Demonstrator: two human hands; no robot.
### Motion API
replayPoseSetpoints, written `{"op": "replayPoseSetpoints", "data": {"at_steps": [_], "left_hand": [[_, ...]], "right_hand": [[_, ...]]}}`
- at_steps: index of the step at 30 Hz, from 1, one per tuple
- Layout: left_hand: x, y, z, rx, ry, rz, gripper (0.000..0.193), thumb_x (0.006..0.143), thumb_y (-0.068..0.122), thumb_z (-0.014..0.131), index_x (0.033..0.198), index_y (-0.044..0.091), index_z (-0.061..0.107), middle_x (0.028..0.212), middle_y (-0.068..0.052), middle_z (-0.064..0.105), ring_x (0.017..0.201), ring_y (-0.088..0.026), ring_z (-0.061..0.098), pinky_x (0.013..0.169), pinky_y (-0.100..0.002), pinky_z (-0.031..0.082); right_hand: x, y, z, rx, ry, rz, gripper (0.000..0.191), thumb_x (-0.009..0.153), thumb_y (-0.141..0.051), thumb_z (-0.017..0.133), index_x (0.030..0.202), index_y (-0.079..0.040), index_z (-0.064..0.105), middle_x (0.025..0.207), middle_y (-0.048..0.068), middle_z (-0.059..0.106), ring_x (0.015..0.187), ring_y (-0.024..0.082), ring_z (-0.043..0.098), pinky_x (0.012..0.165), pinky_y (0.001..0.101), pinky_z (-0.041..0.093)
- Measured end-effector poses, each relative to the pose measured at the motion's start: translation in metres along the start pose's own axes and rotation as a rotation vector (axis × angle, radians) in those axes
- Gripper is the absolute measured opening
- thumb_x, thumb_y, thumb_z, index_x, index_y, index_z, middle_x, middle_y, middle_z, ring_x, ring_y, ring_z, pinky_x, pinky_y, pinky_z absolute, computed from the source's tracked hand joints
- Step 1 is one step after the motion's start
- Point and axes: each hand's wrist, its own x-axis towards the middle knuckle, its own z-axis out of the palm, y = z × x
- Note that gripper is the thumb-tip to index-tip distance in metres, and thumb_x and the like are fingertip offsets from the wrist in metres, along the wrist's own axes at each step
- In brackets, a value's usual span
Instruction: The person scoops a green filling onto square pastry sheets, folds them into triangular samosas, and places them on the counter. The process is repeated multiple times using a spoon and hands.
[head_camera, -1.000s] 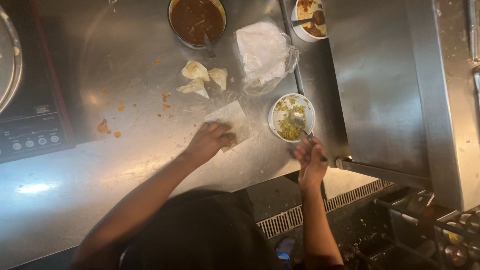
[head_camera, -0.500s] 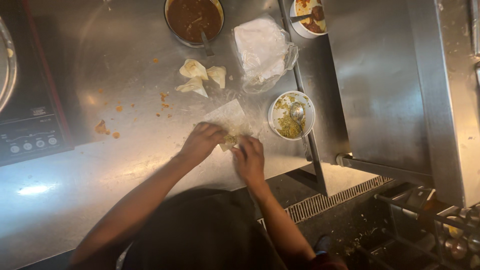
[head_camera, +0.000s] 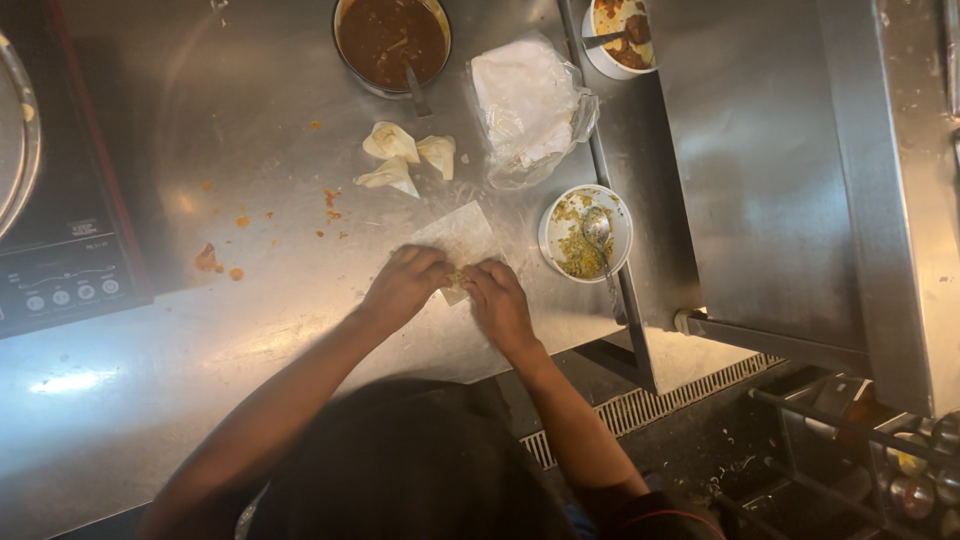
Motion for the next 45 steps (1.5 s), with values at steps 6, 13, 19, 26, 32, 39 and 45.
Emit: {"op": "replayPoseSetpoints", "data": {"at_steps": [6, 13, 19, 26, 32, 39, 45], "left_hand": [[-0.011, 0.008, -0.004, -0.007, 0.101, -0.012, 0.035, 0.085, 0.018, 0.074, 0.116, 0.003, 0.07, 0.119, -0.011, 0.062, 0.114, -0.032, 0.057, 0.099, -0.045, 0.045], [-0.027, 0.013, -0.006, 0.192, -0.072, 0.219, 0.025, 0.086, 0.015, 0.067, 0.109, 0.009, 0.073, 0.106, -0.003, 0.062, 0.103, -0.022, 0.057, 0.09, -0.04, 0.047], [-0.019, 0.004, -0.004, 0.273, -0.216, 0.339, 0.023, 0.087, 0.015, 0.063, 0.107, 0.01, 0.072, 0.099, -0.001, 0.06, 0.099, -0.02, 0.059, 0.087, -0.035, 0.049], [-0.015, -0.002, -0.003, 0.22, -0.215, 0.386, 0.028, 0.084, 0.013, 0.063, 0.11, 0.006, 0.069, 0.103, -0.005, 0.061, 0.102, -0.022, 0.06, 0.091, -0.037, 0.05], [-0.018, -0.002, -0.013, 0.067, 0.048, 0.166, 0.031, 0.082, 0.006, 0.067, 0.113, 0.007, 0.07, 0.105, -0.007, 0.064, 0.102, -0.028, 0.062, 0.091, -0.038, 0.052], [-0.04, 0.008, -0.03, 0.111, 0.133, 0.176, 0.024, 0.082, 0.007, 0.069, 0.105, 0.006, 0.072, 0.101, -0.006, 0.067, 0.094, -0.026, 0.063, 0.086, -0.04, 0.052], [-0.04, 0.012, -0.022, 0.042, 0.074, 0.145, 0.017, 0.086, 0.013, 0.073, 0.102, 0.008, 0.072, 0.097, -0.005, 0.065, 0.093, -0.026, 0.062, 0.084, -0.041, 0.051]], "right_hand": [[-0.015, 0.003, -0.007, -0.008, 0.051, -0.011, 0.038, 0.091, -0.012, 0.076, 0.126, 0.0, 0.065, 0.124, 0.021, 0.064, 0.113, 0.038, 0.063, 0.097, 0.0412, 0.053], [-0.044, 0.005, -0.004, 0.034, 0.126, 0.132, 0.032, 0.092, -0.015, 0.076, 0.122, -0.004, 0.069, 0.125, 0.017, 0.064, 0.112, 0.034, 0.066, 0.092, 0.0388, 0.056], [-0.051, 0.006, -0.006, 0.059, 0.142, 0.076, 0.029, 0.095, -0.009, 0.071, 0.122, -0.002, 0.067, 0.125, 0.018, 0.064, 0.114, 0.035, 0.065, 0.096, 0.0404, 0.054], [-0.04, 0.002, -0.002, -0.026, 0.101, -0.132, 0.025, 0.09, -0.011, 0.077, 0.112, -0.005, 0.069, 0.109, 0.012, 0.067, 0.1, 0.034, 0.063, 0.087, 0.0412, 0.053], [-0.023, 0.004, 0.001, -0.101, -0.055, -0.361, 0.017, 0.089, -0.009, 0.077, 0.104, -0.006, 0.069, 0.104, 0.01, 0.065, 0.098, 0.031, 0.062, 0.087, 0.041, 0.053], [-0.004, 0.017, -0.011, -0.31, -0.244, -0.697, 0.022, 0.085, -0.004, 0.068, 0.107, -0.001, 0.066, 0.11, 0.013, 0.06, 0.107, 0.031, 0.06, 0.097, 0.0419, 0.052], [0.002, 0.01, -0.014, -0.192, -0.278, -0.623, 0.025, 0.088, -0.009, 0.07, 0.113, -0.004, 0.067, 0.111, 0.011, 0.062, 0.107, 0.03, 0.059, 0.095, 0.0391, 0.052]]}}
